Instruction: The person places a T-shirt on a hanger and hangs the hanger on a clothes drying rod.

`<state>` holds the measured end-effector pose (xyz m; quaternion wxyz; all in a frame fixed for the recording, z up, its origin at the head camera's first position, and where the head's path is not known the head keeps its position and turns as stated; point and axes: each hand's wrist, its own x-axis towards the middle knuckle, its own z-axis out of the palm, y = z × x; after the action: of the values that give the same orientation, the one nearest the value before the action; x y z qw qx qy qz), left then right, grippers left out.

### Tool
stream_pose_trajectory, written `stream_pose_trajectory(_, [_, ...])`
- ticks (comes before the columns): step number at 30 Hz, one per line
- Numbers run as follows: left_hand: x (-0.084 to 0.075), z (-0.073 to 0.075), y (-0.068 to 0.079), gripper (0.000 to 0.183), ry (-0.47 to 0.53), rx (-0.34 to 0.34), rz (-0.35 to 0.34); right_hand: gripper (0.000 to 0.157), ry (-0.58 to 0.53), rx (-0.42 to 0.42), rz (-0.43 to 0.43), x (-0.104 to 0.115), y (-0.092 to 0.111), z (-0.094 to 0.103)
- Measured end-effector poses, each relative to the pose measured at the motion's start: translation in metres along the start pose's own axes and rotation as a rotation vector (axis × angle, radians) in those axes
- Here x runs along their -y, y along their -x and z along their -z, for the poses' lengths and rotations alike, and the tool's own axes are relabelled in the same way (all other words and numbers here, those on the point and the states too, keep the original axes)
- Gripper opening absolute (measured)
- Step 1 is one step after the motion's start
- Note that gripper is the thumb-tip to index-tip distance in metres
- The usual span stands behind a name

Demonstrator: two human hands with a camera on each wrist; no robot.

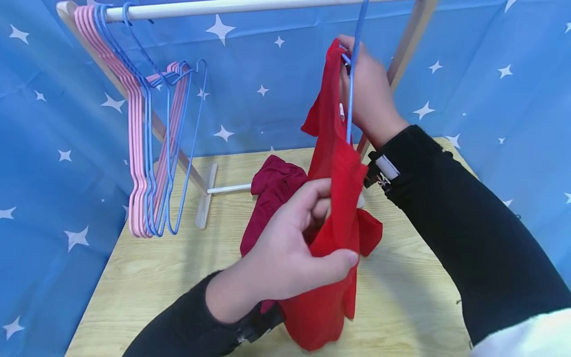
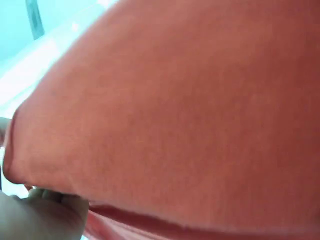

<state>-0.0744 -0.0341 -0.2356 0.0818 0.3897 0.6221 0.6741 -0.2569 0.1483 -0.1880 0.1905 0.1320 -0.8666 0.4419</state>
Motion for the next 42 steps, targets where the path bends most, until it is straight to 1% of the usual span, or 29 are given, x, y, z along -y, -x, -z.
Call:
stream_pose_trajectory(2, [-0.001, -0.004, -0.013, 0.063, -0.049, -0.021, 0.02, 0.053, -0.058, 0.016, 0.047, -0.003, -0.005, 0.001])
stream_pose_trajectory(4, [0.002, -0.007, -0.024, 0.063, -0.073, -0.039, 0.042, 0.052, -0.081, 0.034, 0.069, -0.007, -0.01, 0.001])
stream_pose_trajectory(7, [0.008, -0.012, -0.037, 0.065, -0.073, -0.065, 0.089, 0.045, -0.024, 0.061, 0.079, -0.017, -0.016, -0.002])
stream_pose_trajectory(9, [0.014, -0.015, -0.042, 0.067, -0.057, -0.074, 0.126, 0.044, -0.071, 0.079, 0.084, -0.026, -0.017, -0.006])
stream_pose_trajectory(12, [0.021, -0.022, -0.045, 0.069, -0.024, -0.077, 0.177, 0.046, -0.201, 0.108, 0.094, -0.042, -0.013, -0.013])
stream_pose_trajectory(13, [0.024, -0.025, -0.045, 0.068, -0.009, -0.08, 0.191, 0.048, -0.251, 0.111, 0.109, -0.047, -0.011, -0.014])
stream_pose_trajectory(15, [0.028, -0.03, -0.044, 0.068, 0.016, -0.087, 0.208, 0.051, -0.317, 0.117, 0.137, -0.055, -0.007, -0.017])
stream_pose_trajectory(17, [0.03, -0.033, -0.042, 0.067, 0.038, -0.1, 0.211, 0.055, -0.329, 0.111, 0.145, -0.059, -0.003, -0.019])
stream_pose_trajectory(19, [0.031, -0.035, -0.04, 0.067, 0.055, -0.11, 0.202, 0.06, -0.336, 0.11, 0.135, -0.06, 0.002, -0.019])
stream_pose_trajectory(20, [0.031, -0.035, -0.039, 0.066, 0.067, -0.115, 0.198, 0.063, -0.324, 0.113, 0.111, -0.059, 0.005, -0.019])
stream_pose_trajectory(21, [0.031, -0.036, -0.038, 0.066, 0.082, -0.119, 0.194, 0.064, -0.345, 0.12, 0.073, -0.058, 0.009, -0.018])
stream_pose_trajectory(22, [0.031, -0.036, -0.037, 0.066, 0.092, -0.121, 0.192, 0.067, -0.335, 0.123, 0.039, -0.056, 0.015, -0.017])
stream_pose_trajectory(23, [0.031, -0.036, -0.037, 0.066, 0.103, -0.124, 0.19, 0.07, -0.337, 0.127, 0.023, -0.055, 0.021, -0.015])
stream_pose_trajectory(25, [0.032, -0.037, -0.035, 0.066, 0.114, -0.139, 0.193, 0.073, -0.395, 0.14, -0.023, -0.051, 0.034, -0.012])
stream_pose_trajectory(27, [0.032, -0.037, -0.034, 0.066, 0.11, -0.154, 0.197, 0.071, -0.453, 0.139, -0.057, -0.048, 0.048, -0.008])
stream_pose_trajectory(29, [0.034, -0.038, -0.032, 0.066, 0.103, -0.161, 0.2, 0.064, -0.452, 0.121, -0.07, -0.045, 0.064, -0.004])
stream_pose_trajectory(31, [0.036, -0.038, -0.028, 0.066, 0.092, -0.161, 0.198, 0.057, -0.487, 0.104, -0.117, -0.04, 0.082, 0.0])
stream_pose_trajectory(33, [0.039, -0.039, -0.023, 0.065, 0.093, -0.15, 0.181, 0.051, -0.491, 0.073, -0.129, -0.033, 0.102, 0.006])
stream_pose_trajectory(35, [0.041, -0.038, -0.022, 0.065, 0.091, -0.125, 0.146, 0.045, -0.54, 0.028, -0.109, -0.02, 0.12, 0.015])
stream_pose_trajectory(37, [0.042, -0.037, -0.019, 0.067, 0.086, -0.096, 0.13, 0.039, -0.595, -0.03, -0.056, -0.008, 0.138, 0.023])
stream_pose_trajectory(39, [0.042, -0.036, -0.015, 0.069, 0.055, -0.071, 0.126, 0.035, -0.638, -0.089, 0.052, 0.003, 0.155, 0.03])
stream_pose_trajectory(40, [0.042, -0.035, -0.012, 0.07, 0.031, -0.059, 0.13, 0.034, -0.646, -0.118, 0.119, 0.008, 0.163, 0.031])
stream_pose_trajectory(42, [0.041, -0.033, -0.005, 0.07, -0.023, -0.038, 0.144, 0.033, -0.712, -0.163, 0.28, 0.013, 0.177, 0.03])
